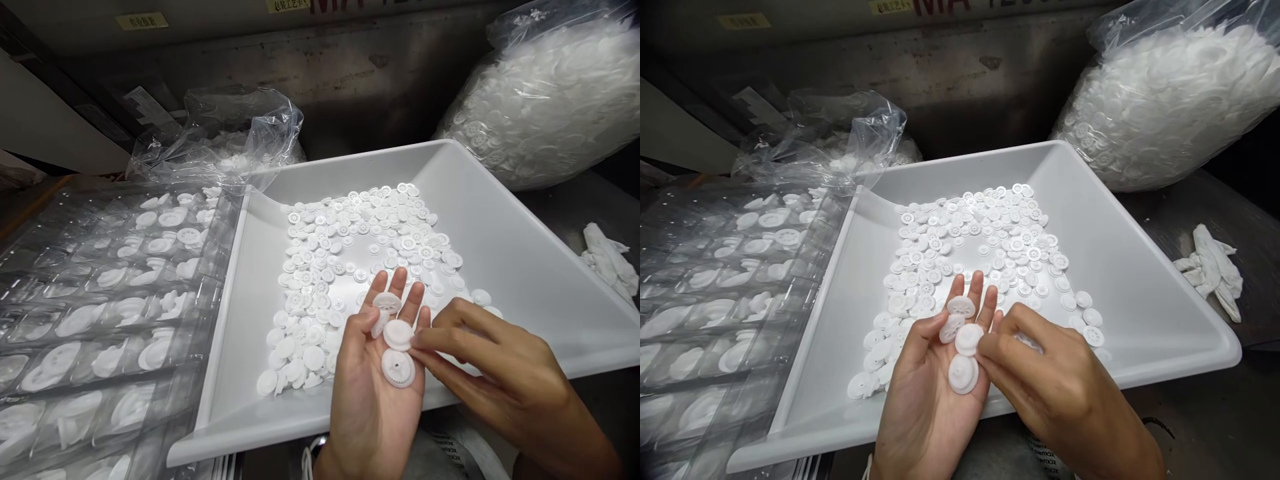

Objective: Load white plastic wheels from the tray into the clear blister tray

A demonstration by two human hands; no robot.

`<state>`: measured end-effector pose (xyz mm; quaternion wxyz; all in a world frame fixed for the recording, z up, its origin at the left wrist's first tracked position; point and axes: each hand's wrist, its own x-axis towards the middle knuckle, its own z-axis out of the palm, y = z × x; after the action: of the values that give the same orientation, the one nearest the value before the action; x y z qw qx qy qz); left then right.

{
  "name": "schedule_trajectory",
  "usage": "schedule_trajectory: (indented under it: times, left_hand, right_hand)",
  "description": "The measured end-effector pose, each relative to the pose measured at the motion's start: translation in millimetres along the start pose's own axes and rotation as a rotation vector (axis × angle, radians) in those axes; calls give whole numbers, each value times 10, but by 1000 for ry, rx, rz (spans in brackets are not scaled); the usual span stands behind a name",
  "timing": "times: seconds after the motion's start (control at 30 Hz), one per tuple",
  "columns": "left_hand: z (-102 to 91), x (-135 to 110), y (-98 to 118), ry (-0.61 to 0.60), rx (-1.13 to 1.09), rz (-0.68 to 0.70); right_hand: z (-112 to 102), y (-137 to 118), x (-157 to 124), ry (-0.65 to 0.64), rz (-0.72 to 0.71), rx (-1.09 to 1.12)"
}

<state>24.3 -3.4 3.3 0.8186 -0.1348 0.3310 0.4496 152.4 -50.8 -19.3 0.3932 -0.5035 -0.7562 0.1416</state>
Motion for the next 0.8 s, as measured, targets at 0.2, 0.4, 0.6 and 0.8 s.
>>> schedule_trajectory:
  times: [0.2,0.4,0.6,0.8]
  left_hand:
    - [-48,-27,1,-116,56,-27]
    - [-57,-83,24,-173,130,-5]
    - [-35,-112,48,-152,148,-26]
    - [-79,-83,37,-169,74,-58]
  right_hand:
    - [-66,32,-49,-37,-91,-189]
    - [-218,133,-95,69,-135,-357]
    - [-275,133,-72,-49,-73,-189]
    - [-259,80,58,39,27,-31]
